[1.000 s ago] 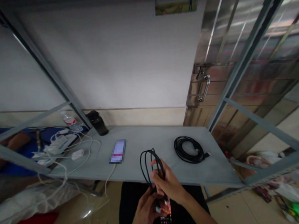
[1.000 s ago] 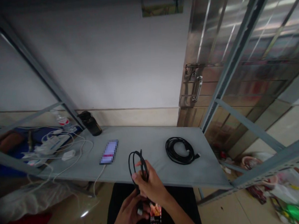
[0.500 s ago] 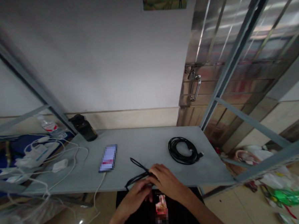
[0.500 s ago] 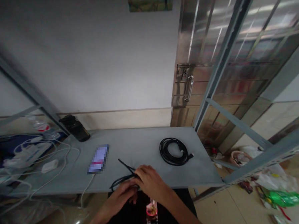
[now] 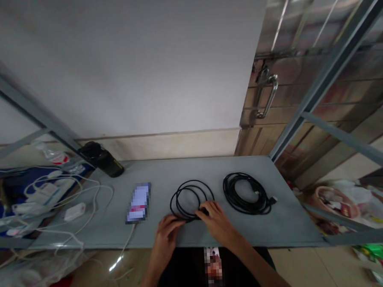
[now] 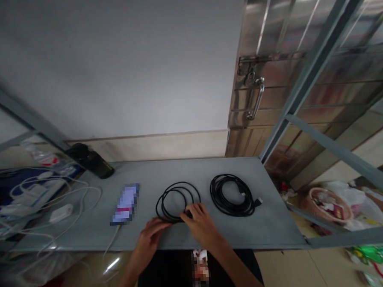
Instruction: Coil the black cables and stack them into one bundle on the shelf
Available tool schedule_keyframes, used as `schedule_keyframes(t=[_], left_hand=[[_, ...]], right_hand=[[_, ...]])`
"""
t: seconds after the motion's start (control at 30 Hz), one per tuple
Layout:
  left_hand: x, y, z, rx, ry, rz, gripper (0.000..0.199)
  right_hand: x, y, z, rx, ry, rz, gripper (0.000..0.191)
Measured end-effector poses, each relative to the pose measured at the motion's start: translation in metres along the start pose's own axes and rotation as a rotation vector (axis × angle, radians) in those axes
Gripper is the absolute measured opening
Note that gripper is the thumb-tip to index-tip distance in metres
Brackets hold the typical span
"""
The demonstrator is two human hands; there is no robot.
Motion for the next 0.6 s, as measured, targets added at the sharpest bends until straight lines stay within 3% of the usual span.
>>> schedule_keyframes(t=[0.1, 0.17, 0.23, 0.37, 0.47, 0.6], left_hand=[[-0.013, -0.014, 0.002, 0.148, -0.064, -0.262, 0.017], [-0.016, -0.015, -0.003, 0.258, -0.078, -0.328, 0.025], [-0.011, -0.004, -0.008, 0.310, -0.021, -0.238, 0.038], [0.005, 0.014, -0.006, 0.268, 0.123, -0.025, 0.035], [0.012, 0.008, 0.009, 0.250, 0.132, -0.043, 0.035], [0.011, -0.008, 0.016, 0.255, 0.100, -0.168, 0.034]], right_hand=[[0.001, 0.009, -0.005, 0.094, 0.024, 0.017, 0.061], [0.003, 0.009, -0.002, 0.133, 0.000, 0.034, 0.064], [0.003, 0.005, 0.003, 0.167, -0.015, 0.040, 0.065], [-0.010, -0.021, 0.002, 0.276, 0.056, -0.014, 0.053], [-0.036, -0.052, -0.011, 0.327, 0.165, -0.110, 0.039], [-0.092, -0.099, -0.043, 0.358, 0.301, -0.309, 0.028]])
Point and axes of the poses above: each hand's wrist, its own x-axis towards the middle knuckle, its own y-axis out of the palm, z = x × y, the point moved 7 cm from there along x, towards the middle knuckle, and after that the axes turned 4 degrees about y, right-handed, at the moved point
